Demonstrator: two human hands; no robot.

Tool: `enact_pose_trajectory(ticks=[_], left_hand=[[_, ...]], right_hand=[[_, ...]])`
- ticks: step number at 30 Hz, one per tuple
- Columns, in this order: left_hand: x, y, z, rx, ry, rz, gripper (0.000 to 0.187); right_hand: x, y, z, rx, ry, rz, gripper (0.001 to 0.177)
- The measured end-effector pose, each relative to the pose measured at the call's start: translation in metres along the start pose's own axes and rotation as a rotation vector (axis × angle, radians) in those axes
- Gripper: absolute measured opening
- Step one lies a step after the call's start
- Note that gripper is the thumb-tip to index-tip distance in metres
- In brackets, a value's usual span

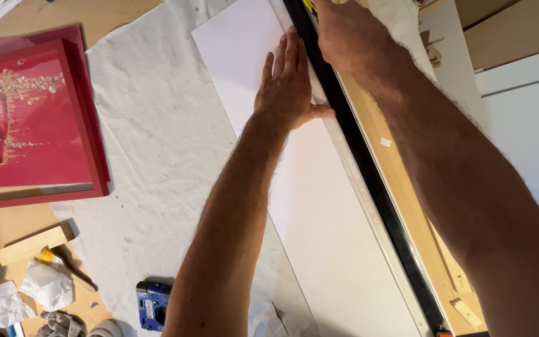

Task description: Cut a white board using a utility knife and a straight edge guide

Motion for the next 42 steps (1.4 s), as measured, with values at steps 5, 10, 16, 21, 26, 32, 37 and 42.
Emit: enact_pose_trajectory(ticks=[5, 10, 16, 21, 26, 32, 37, 42], left_hand=[[0.001, 0.000, 0.003, -0.066, 0.036, 0.015, 0.156], [0.005, -0.004, 0.004, -0.056, 0.024, -0.030, 0.155], [0.007, 0.000, 0.003, -0.040, 0.027, -0.063, 0.154], [0.008, 0.000, 0.003, -0.055, 0.002, -0.089, 0.150], [0.005, -0.002, 0.002, -0.105, 0.003, -0.036, 0.148], [0.013, -0.009, 0.006, -0.112, -0.036, -0.140, 0.143], [0.017, -0.007, 0.008, -0.130, -0.060, -0.193, 0.142], [0.015, -0.005, 0.006, -0.099, -0.040, -0.180, 0.140]], right_hand=[[0.030, -0.003, -0.004, -0.058, 0.022, -0.028, 0.069], [0.060, 0.003, -0.002, -0.112, 0.052, -0.076, 0.054], [0.102, 0.007, -0.003, -0.223, 0.141, -0.129, 0.056], [0.115, 0.034, 0.023, -0.107, 0.031, -0.070, 0.056], [0.137, 0.055, 0.040, 0.045, -0.111, 0.017, 0.058], [0.189, 0.064, 0.038, 0.219, -0.187, 0.038, 0.067], [0.224, 0.073, 0.049, 0.235, -0.143, 0.046, 0.053], [0.253, 0.098, 0.070, 0.119, -0.019, -0.064, 0.057]])
Point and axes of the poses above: each hand's wrist, its own x-axis away from the middle knuckle, its own y-axis out of the palm, z = x × y, the point moved 10 cm from there along -x, towards the middle knuckle, and after that the axes turned 9 degrees about -y, right-handed, at the moved point
